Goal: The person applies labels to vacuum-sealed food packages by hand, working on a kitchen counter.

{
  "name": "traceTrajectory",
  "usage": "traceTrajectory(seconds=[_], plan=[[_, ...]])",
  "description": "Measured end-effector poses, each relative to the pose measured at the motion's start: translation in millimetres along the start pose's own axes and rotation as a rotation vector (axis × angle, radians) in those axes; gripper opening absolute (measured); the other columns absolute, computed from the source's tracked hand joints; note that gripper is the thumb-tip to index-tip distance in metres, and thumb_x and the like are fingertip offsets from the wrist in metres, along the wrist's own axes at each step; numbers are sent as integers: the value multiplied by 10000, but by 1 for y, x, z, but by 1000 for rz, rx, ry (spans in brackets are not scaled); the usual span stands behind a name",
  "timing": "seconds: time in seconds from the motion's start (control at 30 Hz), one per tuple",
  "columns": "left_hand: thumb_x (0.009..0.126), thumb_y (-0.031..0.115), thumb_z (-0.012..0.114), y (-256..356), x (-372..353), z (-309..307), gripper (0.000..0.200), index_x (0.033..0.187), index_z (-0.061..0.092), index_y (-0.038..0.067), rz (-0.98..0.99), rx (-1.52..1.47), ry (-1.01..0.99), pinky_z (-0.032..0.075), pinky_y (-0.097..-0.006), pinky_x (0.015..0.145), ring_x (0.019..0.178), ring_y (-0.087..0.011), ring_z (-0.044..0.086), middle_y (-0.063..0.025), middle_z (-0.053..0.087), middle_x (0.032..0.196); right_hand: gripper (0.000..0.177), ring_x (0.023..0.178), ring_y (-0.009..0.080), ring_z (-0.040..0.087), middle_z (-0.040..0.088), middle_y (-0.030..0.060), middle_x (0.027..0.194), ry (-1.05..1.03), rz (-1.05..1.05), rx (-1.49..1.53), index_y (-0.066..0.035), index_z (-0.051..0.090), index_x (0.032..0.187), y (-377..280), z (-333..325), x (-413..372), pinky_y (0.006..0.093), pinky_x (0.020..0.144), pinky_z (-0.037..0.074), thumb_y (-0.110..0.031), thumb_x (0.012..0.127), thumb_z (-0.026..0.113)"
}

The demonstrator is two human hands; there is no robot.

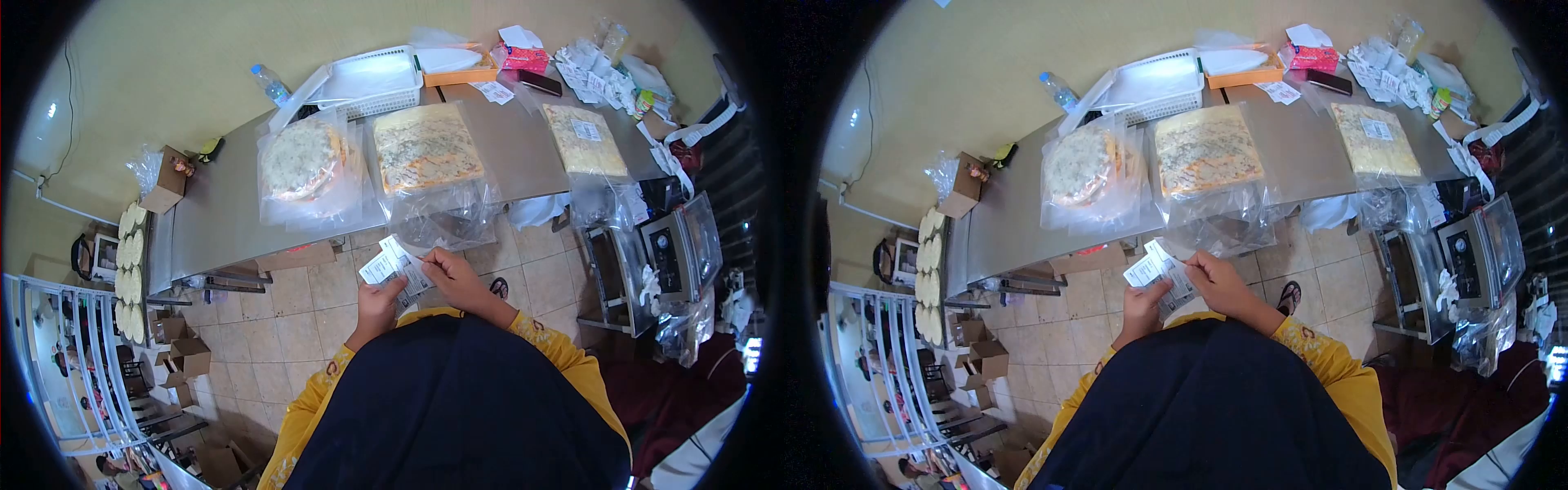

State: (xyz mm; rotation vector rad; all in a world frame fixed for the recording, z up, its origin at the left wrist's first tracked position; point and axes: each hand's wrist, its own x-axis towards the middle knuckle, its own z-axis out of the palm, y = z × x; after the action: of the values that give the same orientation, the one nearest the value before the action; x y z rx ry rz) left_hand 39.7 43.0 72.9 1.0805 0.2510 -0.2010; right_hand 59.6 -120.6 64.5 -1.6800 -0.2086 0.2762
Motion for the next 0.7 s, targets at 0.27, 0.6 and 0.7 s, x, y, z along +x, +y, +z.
traceTrajectory(seconds=[0.27, 0.6, 0.7], plan=[[773, -50, 548, -6, 4, -4, 265, 1036, 564, -28, -26, 56, 32, 494, -306, 749, 835, -200, 623, -103, 632, 946, 114, 824, 302, 625, 609, 211, 985, -18, -127, -256, -7, 485, 874, -11, 11, -5, 344, 684, 466, -118, 897, 475], [796, -58, 510, -20, 17, -16, 277, 1071, 529, -29, -58, -17, 126, 498, -326, 761, 866, -216, 614, -111, 613, 988, 144, 885, 326, 607, 589, 208, 1066, 35, -62, -144, -1, 502, 904, -9, 9, -2, 351, 751, 468, -145, 889, 504], [800, -59, 497, -21, 19, -17, 284, 1081, 527, -24, -71, -53, 108, 498, -327, 769, 882, -220, 612, -108, 611, 1000, 159, 927, 338, 581, 546, 218, 1133, 70, -223, -314, -7, 532, 872, -6, 8, 1, 383, 781, 459, -165, 854, 548]])
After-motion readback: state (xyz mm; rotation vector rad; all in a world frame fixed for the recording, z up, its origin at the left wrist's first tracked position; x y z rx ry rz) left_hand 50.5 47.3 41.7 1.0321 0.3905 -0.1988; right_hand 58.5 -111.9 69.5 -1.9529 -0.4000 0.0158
